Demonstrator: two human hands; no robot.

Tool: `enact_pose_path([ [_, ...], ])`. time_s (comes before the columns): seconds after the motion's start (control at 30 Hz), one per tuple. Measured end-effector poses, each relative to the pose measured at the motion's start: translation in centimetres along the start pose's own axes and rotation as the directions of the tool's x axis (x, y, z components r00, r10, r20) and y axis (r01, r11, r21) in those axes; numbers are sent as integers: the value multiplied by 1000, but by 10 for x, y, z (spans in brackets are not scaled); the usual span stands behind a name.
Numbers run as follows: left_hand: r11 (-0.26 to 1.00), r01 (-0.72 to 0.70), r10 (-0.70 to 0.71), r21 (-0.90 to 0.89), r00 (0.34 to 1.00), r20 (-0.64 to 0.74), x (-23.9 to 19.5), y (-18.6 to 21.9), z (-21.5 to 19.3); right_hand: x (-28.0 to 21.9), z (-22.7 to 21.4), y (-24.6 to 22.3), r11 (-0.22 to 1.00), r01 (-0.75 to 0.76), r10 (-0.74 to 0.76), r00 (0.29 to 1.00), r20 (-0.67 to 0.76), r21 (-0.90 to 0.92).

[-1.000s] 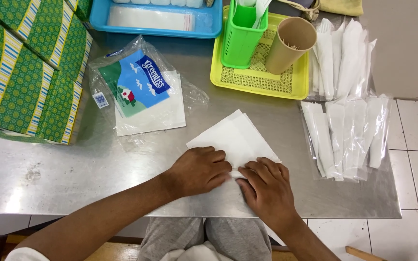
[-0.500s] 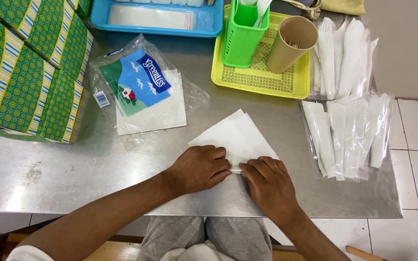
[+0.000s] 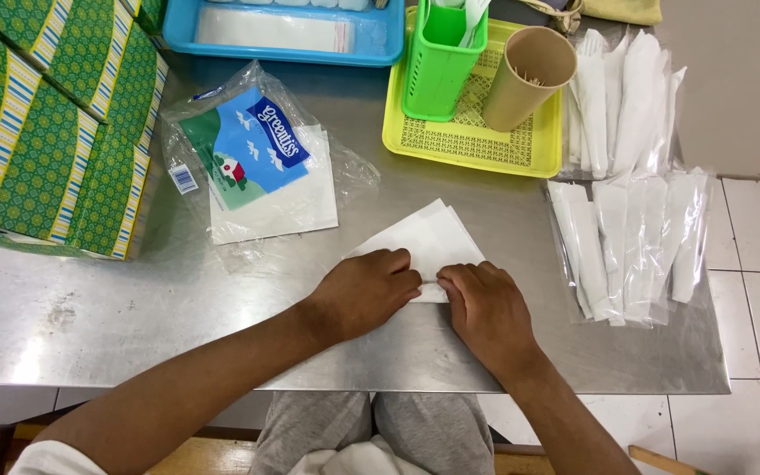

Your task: The person folds a white napkin around a plastic fork and a toothpick, then places the wrapped utensil set into a small plastic bag.

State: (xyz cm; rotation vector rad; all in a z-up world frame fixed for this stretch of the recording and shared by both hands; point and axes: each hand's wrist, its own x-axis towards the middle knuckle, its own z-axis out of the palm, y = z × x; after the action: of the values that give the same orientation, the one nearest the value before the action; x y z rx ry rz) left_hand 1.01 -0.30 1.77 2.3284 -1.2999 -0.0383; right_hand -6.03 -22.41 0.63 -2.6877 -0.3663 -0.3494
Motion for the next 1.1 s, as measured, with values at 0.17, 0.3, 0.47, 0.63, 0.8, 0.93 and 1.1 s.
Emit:
enact_pose_path([
  [0.17,960,-120,152,252,982,-113,-4,-6,14,5,6,-4,998,-28,35,991,-127,54],
  [0.3,973,-169,191,159,972,-138,-6,-10,12,0,-2,-10,994,-71,60,990,-126,-83],
  [0.47,981,-111,135,159,979,-151,-5,-13,21,-12,-12,-11,994,7,-20,992,-125,-105],
  [0.63,977,-125,154,175,974,-164,-4,-18,28,-25,-9,-3,986,60,-71,995,-64,-153],
  [0.8,976,-86,103,200,992,-76,-1,-8,13,-15,-14,0,989,43,-54,996,-75,-142],
  [0.93,961,-86,106,262,992,-64,3,-12,16,-7,-12,9,997,-16,11,998,-63,-79],
  [1.1,973,-47,55,226,998,-30,15,-20,13,11,-13,14,998,-59,59,998,-11,-32],
])
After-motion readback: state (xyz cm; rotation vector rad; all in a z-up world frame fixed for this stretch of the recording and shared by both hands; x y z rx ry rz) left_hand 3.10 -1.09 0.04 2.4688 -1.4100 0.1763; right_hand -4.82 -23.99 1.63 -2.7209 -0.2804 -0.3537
